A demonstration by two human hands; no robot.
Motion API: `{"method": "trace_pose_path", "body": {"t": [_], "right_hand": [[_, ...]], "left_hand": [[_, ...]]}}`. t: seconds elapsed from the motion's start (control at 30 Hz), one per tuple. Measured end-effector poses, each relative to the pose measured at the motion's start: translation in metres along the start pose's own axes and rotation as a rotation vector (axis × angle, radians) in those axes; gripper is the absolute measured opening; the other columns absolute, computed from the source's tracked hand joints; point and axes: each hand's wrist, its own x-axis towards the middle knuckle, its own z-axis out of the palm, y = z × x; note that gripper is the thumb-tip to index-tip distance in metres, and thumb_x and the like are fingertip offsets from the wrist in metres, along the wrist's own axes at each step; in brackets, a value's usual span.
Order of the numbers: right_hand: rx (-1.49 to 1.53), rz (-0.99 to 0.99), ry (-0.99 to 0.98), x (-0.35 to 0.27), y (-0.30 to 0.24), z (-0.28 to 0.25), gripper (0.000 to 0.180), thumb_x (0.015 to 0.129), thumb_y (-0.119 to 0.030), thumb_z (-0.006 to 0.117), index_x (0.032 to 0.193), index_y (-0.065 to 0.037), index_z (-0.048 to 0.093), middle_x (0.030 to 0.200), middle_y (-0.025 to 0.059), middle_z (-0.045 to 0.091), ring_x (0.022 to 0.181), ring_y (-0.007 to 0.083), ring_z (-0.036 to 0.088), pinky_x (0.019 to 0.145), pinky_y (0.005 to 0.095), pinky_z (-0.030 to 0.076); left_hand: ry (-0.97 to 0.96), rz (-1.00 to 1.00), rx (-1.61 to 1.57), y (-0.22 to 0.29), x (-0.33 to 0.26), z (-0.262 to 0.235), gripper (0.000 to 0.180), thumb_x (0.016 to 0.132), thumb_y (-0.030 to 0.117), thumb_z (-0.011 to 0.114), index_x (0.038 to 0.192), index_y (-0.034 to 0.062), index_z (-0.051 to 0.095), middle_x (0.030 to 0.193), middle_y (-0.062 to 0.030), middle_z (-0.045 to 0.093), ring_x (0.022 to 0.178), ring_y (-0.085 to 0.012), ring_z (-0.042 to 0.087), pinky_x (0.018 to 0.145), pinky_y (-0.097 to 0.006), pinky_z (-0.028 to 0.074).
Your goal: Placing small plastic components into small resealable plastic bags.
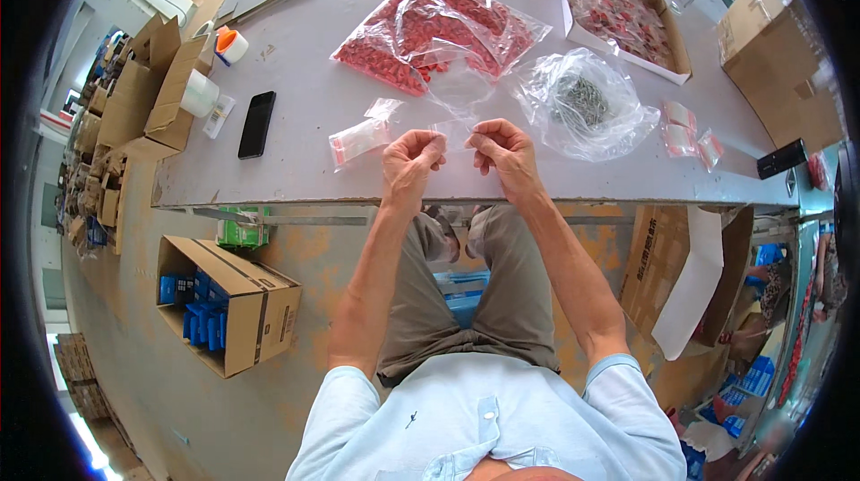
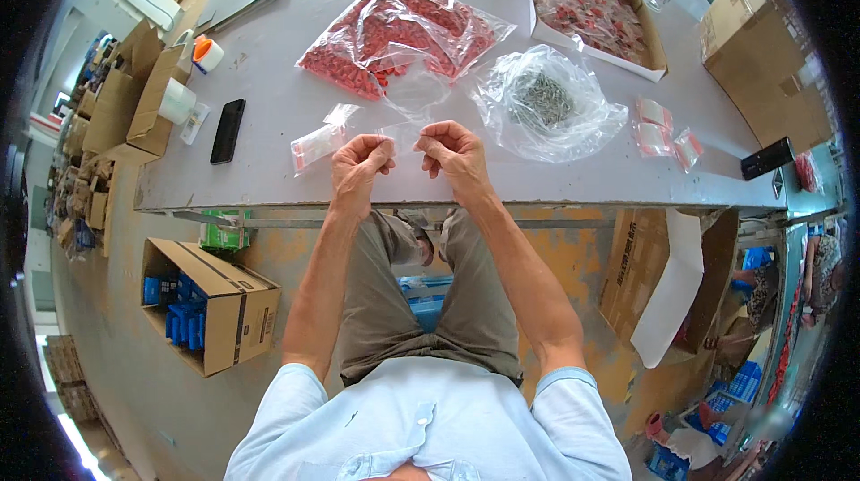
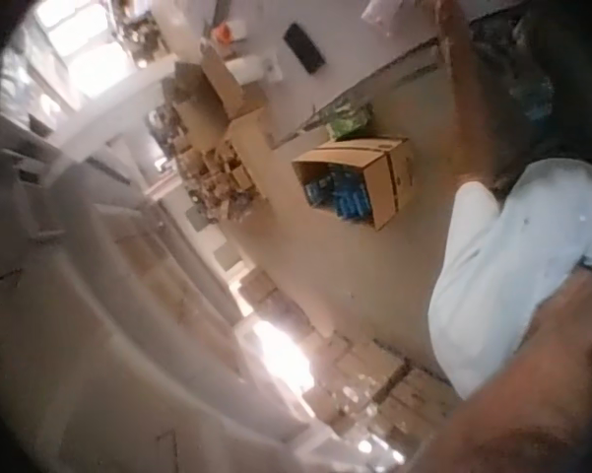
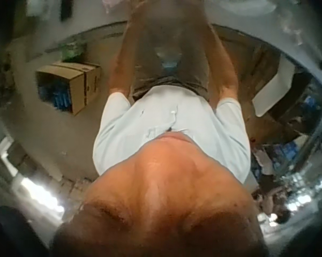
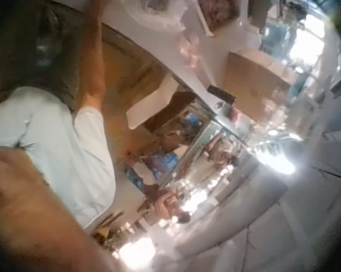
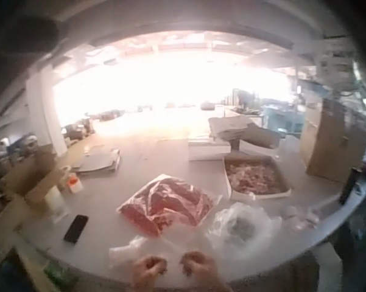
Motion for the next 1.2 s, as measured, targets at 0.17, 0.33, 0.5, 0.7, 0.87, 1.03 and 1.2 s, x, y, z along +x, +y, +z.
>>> {"method": "trace_pose_path", "body": {"t": [0.17,0.33,0.5,0.7,0.87,1.03,1.2], "right_hand": [[-0.207,-0.162,0.093,0.0,0.016,-0.011,0.01,0.098,-0.005,0.066,0.107,0.001,0.067,0.082,0.0063,0.07,0.062,0.0119,0.065,0.053,0.0273,0.051],[-0.359,-0.25,0.142,0.001,0.004,-0.002,0.014,0.098,-0.01,0.068,0.105,0.002,0.069,0.08,0.0058,0.07,0.062,0.0109,0.066,0.053,0.0268,0.052],[-0.388,-0.256,0.18,0.001,0.004,0.001,0.014,0.098,-0.012,0.068,0.102,0.002,0.071,0.077,0.0048,0.07,0.062,0.0103,0.067,0.054,0.0258,0.053],[-0.355,-0.202,0.165,0.001,0.013,-0.001,0.014,0.099,-0.012,0.068,0.1,0.002,0.071,0.078,0.0033,0.07,0.062,0.0093,0.066,0.054,0.0251,0.053],[-0.404,-0.156,0.127,-0.006,-0.001,-0.002,0.01,0.099,-0.01,0.07,0.1,0.0,0.071,0.077,0.0025,0.069,0.063,0.0078,0.064,0.055,0.0238,0.051],[-0.397,-0.066,0.145,-0.001,0.001,0.002,0.006,0.098,-0.006,0.072,0.1,-0.001,0.07,0.077,0.0022,0.068,0.063,0.007,0.063,0.056,0.0232,0.049],[-0.55,-0.074,0.149,0.008,-0.01,0.002,0.005,0.094,-0.004,0.073,0.097,-0.001,0.07,0.075,0.0016,0.068,0.064,0.0063,0.061,0.056,0.0233,0.048]], "left_hand": [[0.088,0.236,0.37,-0.033,0.014,-0.001,0.009,0.095,0.01,0.075,0.093,0.0011,0.075,0.075,-0.0017,0.069,0.066,-0.0072,0.06,0.06,-0.024,0.046],[0.125,0.297,0.286,-0.017,0.014,0.005,0.009,0.096,0.007,0.073,0.096,-0.0017,0.076,0.076,-0.004,0.071,0.065,-0.0084,0.063,0.057,-0.024,0.049],[0.141,0.39,0.237,-0.027,0.017,0.008,0.01,0.099,0.006,0.07,0.102,-0.0029,0.075,0.082,-0.0074,0.074,0.069,-0.0126,0.07,0.064,-0.026,0.058],[0.145,0.277,0.234,-0.034,0.015,-0.001,0.01,0.098,0.003,0.07,0.104,-0.004,0.074,0.087,-0.01,0.075,0.074,-0.0148,0.073,0.067,-0.027,0.06],[0.104,0.221,0.04,-0.023,0.016,0.004,0.006,0.097,-0.001,0.071,0.103,-0.0037,0.069,0.088,-0.0123,0.074,0.075,-0.0195,0.073,0.068,-0.031,0.06],[0.099,0.073,-0.035,-0.017,0.018,-0.006,0.007,0.096,0.001,0.073,0.097,0.0007,0.067,0.089,-0.0116,0.073,0.076,-0.0193,0.072,0.068,-0.031,0.058],[0.088,-0.141,0.018,0.001,0.027,0.005,0.007,0.096,0.004,0.074,0.095,0.0021,0.068,0.088,-0.0095,0.073,0.075,-0.017,0.07,0.068,-0.03,0.057]]}}
